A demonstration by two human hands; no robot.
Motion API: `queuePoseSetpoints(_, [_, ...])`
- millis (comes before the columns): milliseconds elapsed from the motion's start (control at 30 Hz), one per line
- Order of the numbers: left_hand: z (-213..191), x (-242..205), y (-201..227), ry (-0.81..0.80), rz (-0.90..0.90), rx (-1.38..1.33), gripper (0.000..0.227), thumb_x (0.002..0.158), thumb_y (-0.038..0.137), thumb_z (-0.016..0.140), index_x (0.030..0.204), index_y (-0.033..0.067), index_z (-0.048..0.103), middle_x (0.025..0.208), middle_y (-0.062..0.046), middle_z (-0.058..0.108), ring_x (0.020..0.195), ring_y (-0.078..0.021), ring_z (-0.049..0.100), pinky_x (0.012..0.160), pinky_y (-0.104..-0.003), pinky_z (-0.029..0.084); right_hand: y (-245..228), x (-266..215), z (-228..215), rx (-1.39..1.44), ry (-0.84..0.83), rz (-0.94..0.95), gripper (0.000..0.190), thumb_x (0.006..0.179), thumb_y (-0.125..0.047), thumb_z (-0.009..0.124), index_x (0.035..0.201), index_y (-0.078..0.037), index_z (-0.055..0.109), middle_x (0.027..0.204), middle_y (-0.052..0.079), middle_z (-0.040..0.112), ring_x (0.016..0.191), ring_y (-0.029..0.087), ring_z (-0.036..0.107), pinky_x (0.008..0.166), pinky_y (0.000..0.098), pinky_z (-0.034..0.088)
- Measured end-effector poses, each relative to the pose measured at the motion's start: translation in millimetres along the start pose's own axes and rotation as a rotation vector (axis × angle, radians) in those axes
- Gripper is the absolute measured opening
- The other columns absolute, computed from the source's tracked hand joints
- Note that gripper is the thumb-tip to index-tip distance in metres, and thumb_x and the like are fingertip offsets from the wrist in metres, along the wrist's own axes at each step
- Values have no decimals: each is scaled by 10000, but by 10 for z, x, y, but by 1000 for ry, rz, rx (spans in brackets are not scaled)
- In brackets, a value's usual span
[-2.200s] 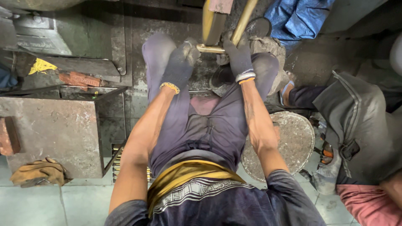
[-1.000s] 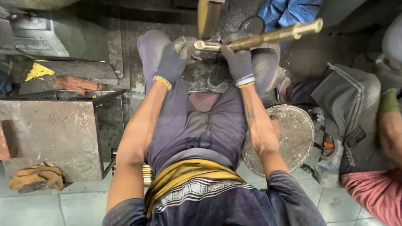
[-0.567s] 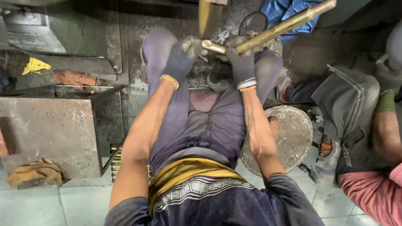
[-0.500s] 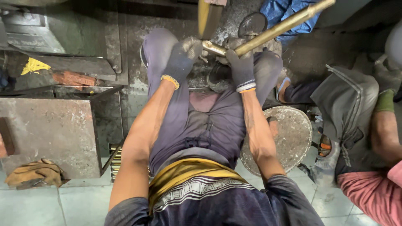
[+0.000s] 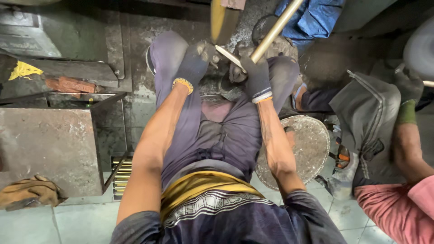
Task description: The person sits on the floor and uses a bench grinder to smooth the edges of brass-colored metal rods. They hold the rods with gloved hands, rotating them to grind different sections against the spinning wheel.
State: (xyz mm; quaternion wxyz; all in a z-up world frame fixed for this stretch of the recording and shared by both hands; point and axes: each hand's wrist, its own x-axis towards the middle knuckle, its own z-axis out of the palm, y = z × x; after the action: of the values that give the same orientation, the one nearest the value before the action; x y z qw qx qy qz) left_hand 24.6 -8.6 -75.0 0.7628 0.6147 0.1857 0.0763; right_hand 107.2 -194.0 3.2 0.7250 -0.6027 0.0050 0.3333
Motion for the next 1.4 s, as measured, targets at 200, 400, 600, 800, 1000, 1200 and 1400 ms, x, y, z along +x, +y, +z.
queuePoseSetpoints(200, [-24,9,46,28,-54,108,235,1047,212,580,1014,-3,671,820,-71,721,720,-143,679,669,-310,559,34,173,5,-97,95,-8,131,950,-95,641,1012,2,577,718,88,662,497,147,597,422,273,452])
queuePoseSetpoints(400, [-122,-301,393,-88,-224,-235,217,1030,212,568,1080,26,667,877,-83,723,767,-172,679,699,-336,580,-15,-333,183,-267,128,-138,147,966,-149,671,1020,-21,624,740,45,623,551,111,577,470,249,439])
queuePoseSetpoints(600, [-50,-585,735,-200,-138,-192,269,1043,194,593,1218,2,664,1069,-82,709,941,-140,667,824,-313,599,-102,-1248,221,-1566,355,-875,240,861,-275,783,933,-132,604,825,72,657,846,265,644,771,424,521])
queuePoseSetpoints(800, [31,-454,1034,-374,294,214,263,1060,209,600,1181,15,730,1108,-113,744,1023,-200,679,919,-346,536,262,-1448,226,-858,200,-695,312,977,-59,654,1279,4,608,1127,123,660,1034,265,643,869,398,532])
queuePoseSetpoints(1000, [105,-412,1170,-449,267,254,275,1035,248,626,1156,19,718,1083,-124,743,978,-209,685,890,-355,540,602,-1569,334,-819,347,-587,286,877,-88,782,1113,-24,634,952,93,646,848,254,631,749,381,523])
queuePoseSetpoints(1200, [203,-379,1231,-477,286,279,272,1044,250,628,1163,23,719,1066,-128,738,945,-223,672,867,-356,533,474,-1671,415,-932,408,-741,335,860,-128,827,1105,-17,628,969,129,639,890,304,625,808,418,508])
queuePoseSetpoints(1400, [283,-359,1287,-534,311,223,263,1051,243,618,1170,37,731,1090,-122,752,960,-223,674,889,-352,543,428,-1685,453,-847,411,-627,316,853,-130,846,1075,-13,654,904,101,655,811,253,624,735,404,505])
